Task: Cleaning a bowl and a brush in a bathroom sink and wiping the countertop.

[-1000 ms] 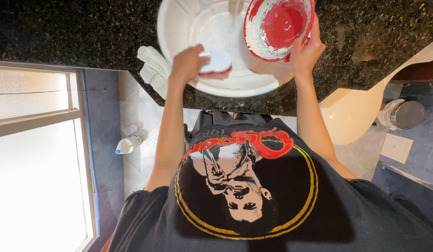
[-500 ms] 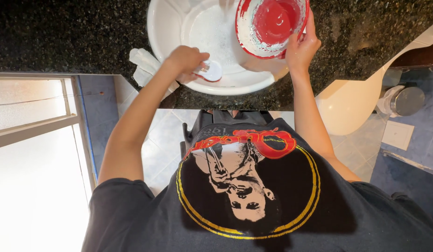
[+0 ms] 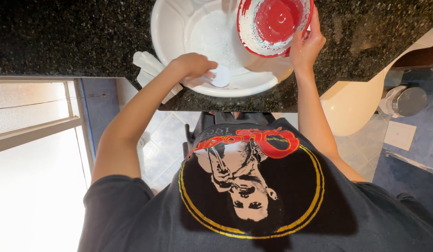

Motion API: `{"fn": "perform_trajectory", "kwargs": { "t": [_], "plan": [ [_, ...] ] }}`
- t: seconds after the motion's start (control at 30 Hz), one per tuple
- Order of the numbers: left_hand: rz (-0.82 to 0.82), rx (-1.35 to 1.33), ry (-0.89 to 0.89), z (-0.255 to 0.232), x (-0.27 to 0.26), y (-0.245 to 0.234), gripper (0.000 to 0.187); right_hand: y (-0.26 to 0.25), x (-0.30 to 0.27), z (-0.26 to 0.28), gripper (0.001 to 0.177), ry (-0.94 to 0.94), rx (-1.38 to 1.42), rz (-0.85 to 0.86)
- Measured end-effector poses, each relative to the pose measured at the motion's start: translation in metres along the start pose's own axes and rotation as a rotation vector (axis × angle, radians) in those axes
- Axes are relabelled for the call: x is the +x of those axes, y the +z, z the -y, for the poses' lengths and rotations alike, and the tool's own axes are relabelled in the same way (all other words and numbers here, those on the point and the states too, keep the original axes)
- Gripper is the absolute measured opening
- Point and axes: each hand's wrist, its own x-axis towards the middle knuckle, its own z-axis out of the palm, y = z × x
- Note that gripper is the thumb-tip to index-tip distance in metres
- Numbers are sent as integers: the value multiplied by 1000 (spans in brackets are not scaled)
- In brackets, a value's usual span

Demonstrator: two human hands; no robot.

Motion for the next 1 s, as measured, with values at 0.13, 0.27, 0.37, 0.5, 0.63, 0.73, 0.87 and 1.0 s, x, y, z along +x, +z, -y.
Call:
{"fn": "perform_trajectory", "kwargs": {
  "t": [0.13,0.27,0.37,0.5,0.63,0.73,0.87,1.0],
  "plan": [
    [108,-133,-49,4,-2,-20,38,-2,2,-2,69,-37,-51,-7],
    [251,-396,-123,-12,-15,-46,38,-5,2,-1,68,-32,-69,-27],
    [44,-135,96,1,47,4,27,-6,1,-14,67,-51,-59,-32],
    [189,-242,-43,3,-8,-21,33,-9,0,-2,72,-13,-94,-28],
    [192,-150,-43,13,-18,-24,40,-8,-1,-3,69,-36,-69,-42],
    [178,-186,-19,-14,5,-22,32,-5,-3,-2,69,-28,-72,-44],
    [-117,-24,90,2,73,26,38,-3,-4,2,70,21,-95,-39],
    [-256,139,-60,37,59,33,39,3,-5,1,74,5,-78,-36]
  ]
}}
